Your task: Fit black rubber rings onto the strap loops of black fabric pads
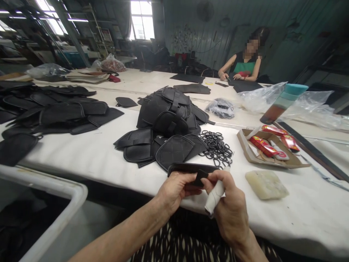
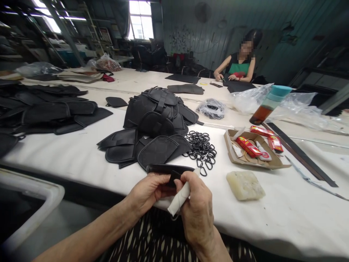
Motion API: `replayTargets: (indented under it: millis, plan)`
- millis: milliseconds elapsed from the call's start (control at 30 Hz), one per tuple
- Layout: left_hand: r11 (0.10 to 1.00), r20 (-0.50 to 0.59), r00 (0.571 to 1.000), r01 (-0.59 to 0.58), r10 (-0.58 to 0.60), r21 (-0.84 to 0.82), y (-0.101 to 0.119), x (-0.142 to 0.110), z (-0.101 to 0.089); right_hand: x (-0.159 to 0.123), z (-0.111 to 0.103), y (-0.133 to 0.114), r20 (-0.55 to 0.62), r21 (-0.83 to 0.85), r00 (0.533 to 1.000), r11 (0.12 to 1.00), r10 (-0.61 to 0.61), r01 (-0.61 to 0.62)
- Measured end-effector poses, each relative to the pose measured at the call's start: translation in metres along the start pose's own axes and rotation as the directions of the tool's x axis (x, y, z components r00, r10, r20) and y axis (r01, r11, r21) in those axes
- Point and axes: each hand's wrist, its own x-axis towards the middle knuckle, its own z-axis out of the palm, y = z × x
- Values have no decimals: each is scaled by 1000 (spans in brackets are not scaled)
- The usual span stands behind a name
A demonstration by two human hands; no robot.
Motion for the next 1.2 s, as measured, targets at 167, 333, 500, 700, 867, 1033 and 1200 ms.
replayTargets:
  millis: [167, 333, 500, 700, 867, 1033, 1200]
  plan:
    - [997, 27, 997, -74, 74, -2, -5, -4, 3, -3, 4, -2, 73, 19, 991, 993, 111, -113]
    - [990, 13, 993, -120, 121, -77, -7, -8, 4, -4, 5, -3, 78, 12, 982, 984, 174, -176]
    - [986, 68, 986, -150, 155, -72, -7, -14, 5, -2, 6, -4, 75, 45, 974, 975, 213, -217]
    - [976, 99, 978, -193, 183, 98, -10, -17, 8, -3, 7, -4, 106, 91, 953, 952, 283, -292]
    - [972, 85, 980, -193, 182, 137, -14, -17, 7, -2, 7, -4, 129, 81, 942, 943, 310, -322]
    - [946, 109, 962, -266, 250, 183, -20, -17, 6, -1, 6, -4, 156, 65, 932, 938, 328, -341]
    - [930, 85, 950, -311, 299, 194, -24, -15, 9, -1, 6, -4, 153, 64, 936, 942, 317, -329]
